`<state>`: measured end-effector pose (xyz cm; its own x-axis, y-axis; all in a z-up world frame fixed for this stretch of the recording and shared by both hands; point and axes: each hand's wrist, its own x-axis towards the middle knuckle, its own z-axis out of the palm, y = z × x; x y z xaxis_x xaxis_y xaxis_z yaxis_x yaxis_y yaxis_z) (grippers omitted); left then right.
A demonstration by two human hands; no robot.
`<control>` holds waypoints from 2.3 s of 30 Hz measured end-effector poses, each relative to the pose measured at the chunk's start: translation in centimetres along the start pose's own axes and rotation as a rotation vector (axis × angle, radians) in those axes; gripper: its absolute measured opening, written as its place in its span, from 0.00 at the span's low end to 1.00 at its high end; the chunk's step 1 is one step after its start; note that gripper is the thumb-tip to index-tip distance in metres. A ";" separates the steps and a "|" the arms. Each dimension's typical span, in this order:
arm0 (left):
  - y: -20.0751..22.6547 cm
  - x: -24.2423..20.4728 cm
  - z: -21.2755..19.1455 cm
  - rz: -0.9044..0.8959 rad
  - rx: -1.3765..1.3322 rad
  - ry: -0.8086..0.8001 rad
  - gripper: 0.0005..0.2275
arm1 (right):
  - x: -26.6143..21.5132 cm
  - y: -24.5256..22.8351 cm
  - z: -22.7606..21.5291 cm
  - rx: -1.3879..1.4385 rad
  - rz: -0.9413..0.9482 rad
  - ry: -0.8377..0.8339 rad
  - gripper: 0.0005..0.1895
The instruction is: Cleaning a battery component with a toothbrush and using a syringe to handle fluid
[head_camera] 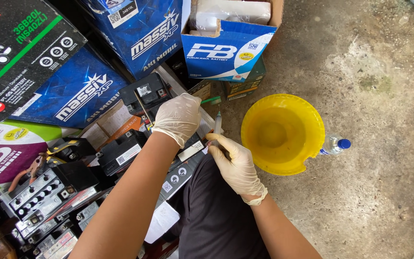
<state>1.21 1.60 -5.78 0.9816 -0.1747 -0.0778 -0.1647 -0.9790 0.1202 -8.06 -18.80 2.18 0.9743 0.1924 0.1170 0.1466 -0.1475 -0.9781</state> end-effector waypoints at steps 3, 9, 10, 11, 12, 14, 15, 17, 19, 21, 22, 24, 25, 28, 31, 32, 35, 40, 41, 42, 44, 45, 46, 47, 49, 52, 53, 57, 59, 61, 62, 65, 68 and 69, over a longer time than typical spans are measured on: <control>0.9 -0.3 -4.5 -0.136 -0.150 -0.007 0.10 | -0.3 -0.6 -0.3 -0.005 -0.065 0.033 0.11; 0.2 -5.3 -11.1 -0.298 -0.666 0.045 0.11 | 0.0 -2.1 -1.1 -0.241 -0.324 -0.173 0.14; 1.1 -6.7 -12.9 -0.305 -0.664 0.055 0.11 | 0.0 -2.4 -0.7 -0.239 -0.333 -0.180 0.14; 2.1 -8.1 -14.7 -0.479 -0.874 0.112 0.13 | 0.1 -2.6 -0.3 -0.315 -0.393 -0.203 0.15; 2.9 -9.7 -16.4 -0.658 -1.084 0.173 0.16 | 0.1 -2.9 0.3 -0.388 -0.454 -0.232 0.16; 2.4 -11.5 -16.7 -0.702 -1.164 0.211 0.16 | 0.0 -1.9 1.9 -0.558 -0.546 -0.211 0.16; 2.2 -12.5 -16.8 -0.732 -1.244 0.237 0.16 | -0.1 -1.5 2.8 -0.733 -0.628 -0.172 0.16; 2.0 -14.7 -17.1 -0.766 -1.266 0.266 0.16 | 0.3 -2.1 3.5 -0.784 -0.657 -0.203 0.16; 1.9 -16.8 -17.5 -0.799 -1.291 0.291 0.16 | 0.2 -2.4 4.1 -0.838 -0.683 -0.233 0.16; 1.9 -18.6 -17.8 -0.854 -1.355 0.285 0.17 | -0.1 -2.1 4.6 -0.946 -0.690 -0.206 0.19; 1.7 -19.5 -17.7 -0.860 -1.357 0.300 0.17 | -0.3 -1.5 4.9 -0.942 -0.705 -0.213 0.19; 1.5 -21.3 -17.5 -0.919 -1.480 0.310 0.18 | -0.6 -0.4 5.3 -0.996 -0.662 -0.197 0.20; 1.5 -21.7 -18.3 -0.922 -1.484 0.324 0.18 | -0.5 -0.9 5.3 -0.994 -0.675 -0.203 0.20; 1.6 -23.0 -19.6 -1.040 -1.698 0.278 0.15 | -0.6 -2.4 5.2 -0.874 -0.469 -0.377 0.30; 1.5 -24.5 -19.5 -1.033 -1.713 0.374 0.14 | -0.8 -3.6 5.4 -0.788 -0.458 -0.354 0.26; 1.6 -24.9 -19.7 -1.028 -1.768 0.415 0.15 | -1.1 -4.1 5.5 -0.789 -0.446 -0.314 0.24; 1.8 -26.4 -18.9 -0.993 -1.846 0.508 0.15 | -2.5 -6.7 6.6 -0.727 -0.431 -0.251 0.22; 2.3 -28.5 -18.5 -0.982 -2.001 0.581 0.13 | -6.3 -11.0 10.0 -0.475 -0.465 -0.248 0.19; 2.3 -28.9 -18.6 -0.940 -2.036 0.598 0.15 | -7.1 -11.5 10.7 -0.357 -0.407 -0.275 0.19; 2.4 -29.4 -18.8 -0.898 -2.067 0.614 0.17 | -8.0 -12.0 11.5 -0.239 -0.346 -0.300 0.19; 2.3 -30.0 -18.2 -0.928 -2.050 0.682 0.17 | -9.7 -13.5 12.9 -0.071 -0.151 -0.358 0.22; 2.4 -30.3 -17.8 -0.954 -2.031 0.735 0.18 | -10.5 -14.3 13.5 0.091 0.053 -0.399 0.25; 2.3 -30.6 -17.9 -0.956 -2.035 0.744 0.18 | -11.2 -14.3 14.2 0.087 0.050 -0.407 0.25; 2.3 -30.9 -17.9 -0.931 -2.057 0.779 0.18 | -11.9 -14.3 14.8 0.227 0.140 -0.462 0.27; 2.2 -31.4 -17.6 -0.909 -2.085 0.824 0.18 | -13.0 -14.1 15.8 0.359 0.233 -0.525 0.31; 2.3 -31.9 -16.6 -0.844 -2.219 0.854 0.21 | -13.9 -13.8 17.0 0.468 0.483 -0.435 0.39; 2.4 -32.2 -16.4 -0.837 -2.171 0.831 0.21 | -13.8 -13.9 17.3 0.442 0.516 -0.418 0.37; 2.2 -33.3 -16.9 -0.805 -1.988 0.714 0.23 | -12.8 -14.7 18.5 0.345 0.634 -0.336 0.31; 1.3 -34.7 -16.9 -0.698 -1.706 0.783 0.24 | -12.6 -15.0 18.6 0.306 0.683 -0.306 0.29; -0.4 -36.1 -17.5 -0.585 -1.419 0.835 0.24 | -12.2 -13.8 18.4 0.272 0.725 -0.272 0.28; -1.8 -36.8 -18.0 -0.591 -1.301 0.803 0.24 | -11.9 -12.5 18.1 0.182 0.568 -0.309 0.27; -7.2 -38.1 -18.5 -0.583 -1.021 0.727 0.26 | -10.5 -14.7 18.7 -0.079 0.355 -0.346 0.25; -12.0 -38.4 -15.9 -0.608 -0.878 0.587 0.37 | -9.7 -18.0 20.1 -0.272 0.305 -0.377 0.25; -13.6 -38.3 -14.8 -0.647 -0.890 0.494 0.45 | -9.4 -18.8 20.6 -0.290 0.310 -0.410 0.25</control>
<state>-32.68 23.13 10.17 0.8211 0.5707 -0.0117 0.3049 -0.4212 0.8541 -23.54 2.17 15.94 0.8418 0.4492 -0.2994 -0.0374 -0.5048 -0.8624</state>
